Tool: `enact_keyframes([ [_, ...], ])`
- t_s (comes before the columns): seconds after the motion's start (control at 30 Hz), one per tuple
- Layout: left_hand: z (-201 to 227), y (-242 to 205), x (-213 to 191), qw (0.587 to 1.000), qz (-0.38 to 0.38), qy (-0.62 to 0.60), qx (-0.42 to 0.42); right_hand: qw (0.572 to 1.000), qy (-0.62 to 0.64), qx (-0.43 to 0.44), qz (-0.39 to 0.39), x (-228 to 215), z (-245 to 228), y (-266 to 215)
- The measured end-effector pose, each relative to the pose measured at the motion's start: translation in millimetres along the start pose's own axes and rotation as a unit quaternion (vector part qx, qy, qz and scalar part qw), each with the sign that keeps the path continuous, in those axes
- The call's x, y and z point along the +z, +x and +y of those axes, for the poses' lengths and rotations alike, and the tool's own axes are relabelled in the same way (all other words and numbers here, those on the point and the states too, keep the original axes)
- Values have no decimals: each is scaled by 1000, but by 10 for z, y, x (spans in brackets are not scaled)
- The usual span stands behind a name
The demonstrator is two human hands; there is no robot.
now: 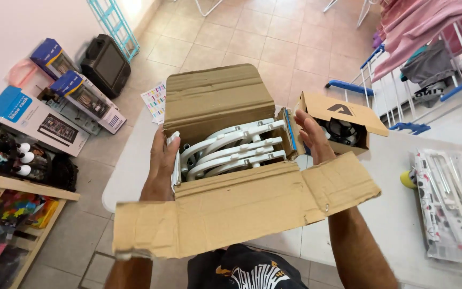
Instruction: Unboxing a shoe rack and organizing the plastic frames and metal rods on a table.
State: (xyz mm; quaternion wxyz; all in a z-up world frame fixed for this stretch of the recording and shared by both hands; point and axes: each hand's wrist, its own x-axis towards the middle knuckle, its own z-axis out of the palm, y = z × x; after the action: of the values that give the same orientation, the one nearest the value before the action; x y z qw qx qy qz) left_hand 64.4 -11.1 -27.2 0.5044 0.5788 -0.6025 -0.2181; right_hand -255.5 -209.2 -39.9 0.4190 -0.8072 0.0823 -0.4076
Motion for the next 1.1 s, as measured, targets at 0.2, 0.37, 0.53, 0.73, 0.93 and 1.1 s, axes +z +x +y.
enact_keyframes([
  [0.2, -165, -88, -3, 998, 2, -30, 51, 969, 191, 27, 152, 212, -181, 96],
  [0.37, 132, -88, -108, 994, 20, 12, 105, 914, 259, 71, 303, 275, -376, 52],
  [0.53, 399, -164, -310, 991, -7, 74, 109, 816, 383, 141, 410, 172, -443, -76],
  [0.73, 387, -437, -137, 999, -14, 29, -21, 934, 113, 129, 312, 402, -985, -321],
  [0.93, 456, -385, -481, 985, -166, -22, 30, 974, 115, 68, 183, 470, -1233, -363],
  [1.1, 357, -314, -666, 971, -171, -137, 91, 981, 81, 61, 162, 429, -1224, -381],
])
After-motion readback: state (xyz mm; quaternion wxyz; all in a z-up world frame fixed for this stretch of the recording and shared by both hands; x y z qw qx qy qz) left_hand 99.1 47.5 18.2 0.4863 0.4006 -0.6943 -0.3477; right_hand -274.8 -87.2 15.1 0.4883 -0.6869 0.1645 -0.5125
